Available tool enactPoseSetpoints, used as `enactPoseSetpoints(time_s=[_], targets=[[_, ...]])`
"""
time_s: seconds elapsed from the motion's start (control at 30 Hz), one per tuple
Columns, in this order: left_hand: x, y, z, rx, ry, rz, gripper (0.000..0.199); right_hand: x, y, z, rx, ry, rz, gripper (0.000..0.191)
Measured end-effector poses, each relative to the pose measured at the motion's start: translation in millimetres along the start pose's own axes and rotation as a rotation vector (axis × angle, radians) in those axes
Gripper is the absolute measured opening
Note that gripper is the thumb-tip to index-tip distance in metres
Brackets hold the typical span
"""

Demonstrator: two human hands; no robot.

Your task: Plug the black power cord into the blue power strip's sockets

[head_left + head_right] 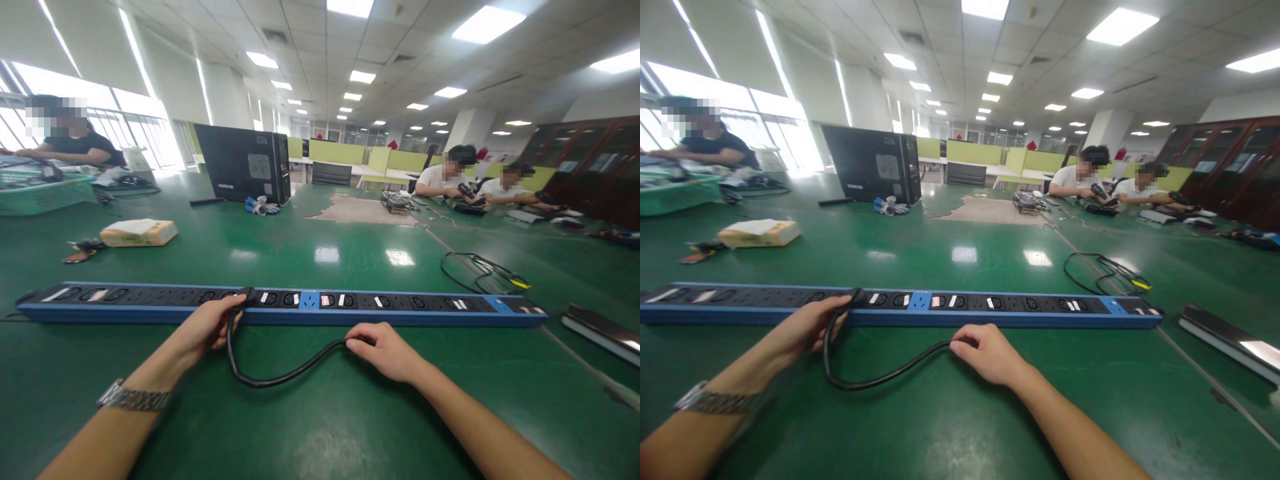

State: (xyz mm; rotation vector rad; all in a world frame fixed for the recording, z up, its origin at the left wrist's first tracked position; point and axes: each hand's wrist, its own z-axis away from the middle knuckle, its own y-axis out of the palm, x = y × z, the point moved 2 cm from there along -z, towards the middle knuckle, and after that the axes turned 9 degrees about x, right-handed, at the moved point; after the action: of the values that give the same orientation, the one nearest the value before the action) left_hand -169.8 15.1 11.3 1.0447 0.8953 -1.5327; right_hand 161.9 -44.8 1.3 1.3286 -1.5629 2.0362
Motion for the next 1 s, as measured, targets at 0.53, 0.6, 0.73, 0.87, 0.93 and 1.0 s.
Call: enactPoseSetpoints(time_s=[0.53,0.6,0.73,0.87,0.93,1.0], targets=[[1.2,7.3,-2.3,-0.12,0.145,-0.043,0.04,-2.0,-0.9,1.3,-0.007,-0.011,0.009,0.024],[2.1,7.2,-2.5,-0.13,0.132,-0.023,0.039,-2.0,-1.0,1.3,-0.011,-0.007,0.017,0.025],[2.2,7.7,-1.5,-0.135,0.122,0.008,0.039,-2.3,-1.5,1.1,-0.009,-0.007,0.018,0.025],[1.8,7.3,-1.1,-0.139,0.121,0.017,0.039,-2.8,-2.0,1.0,-0.013,-0.004,0.009,0.025],[2.1,7.0,-1.7,-0.142,0.122,0.02,0.038,-2.8,-1.9,1.1,-0.012,-0.004,0.005,0.025],[2.4,6.9,-2.1,-0.148,0.12,0.023,0.037,-2.4,-1.8,1.3,-0.009,-0.005,0.006,0.025]])
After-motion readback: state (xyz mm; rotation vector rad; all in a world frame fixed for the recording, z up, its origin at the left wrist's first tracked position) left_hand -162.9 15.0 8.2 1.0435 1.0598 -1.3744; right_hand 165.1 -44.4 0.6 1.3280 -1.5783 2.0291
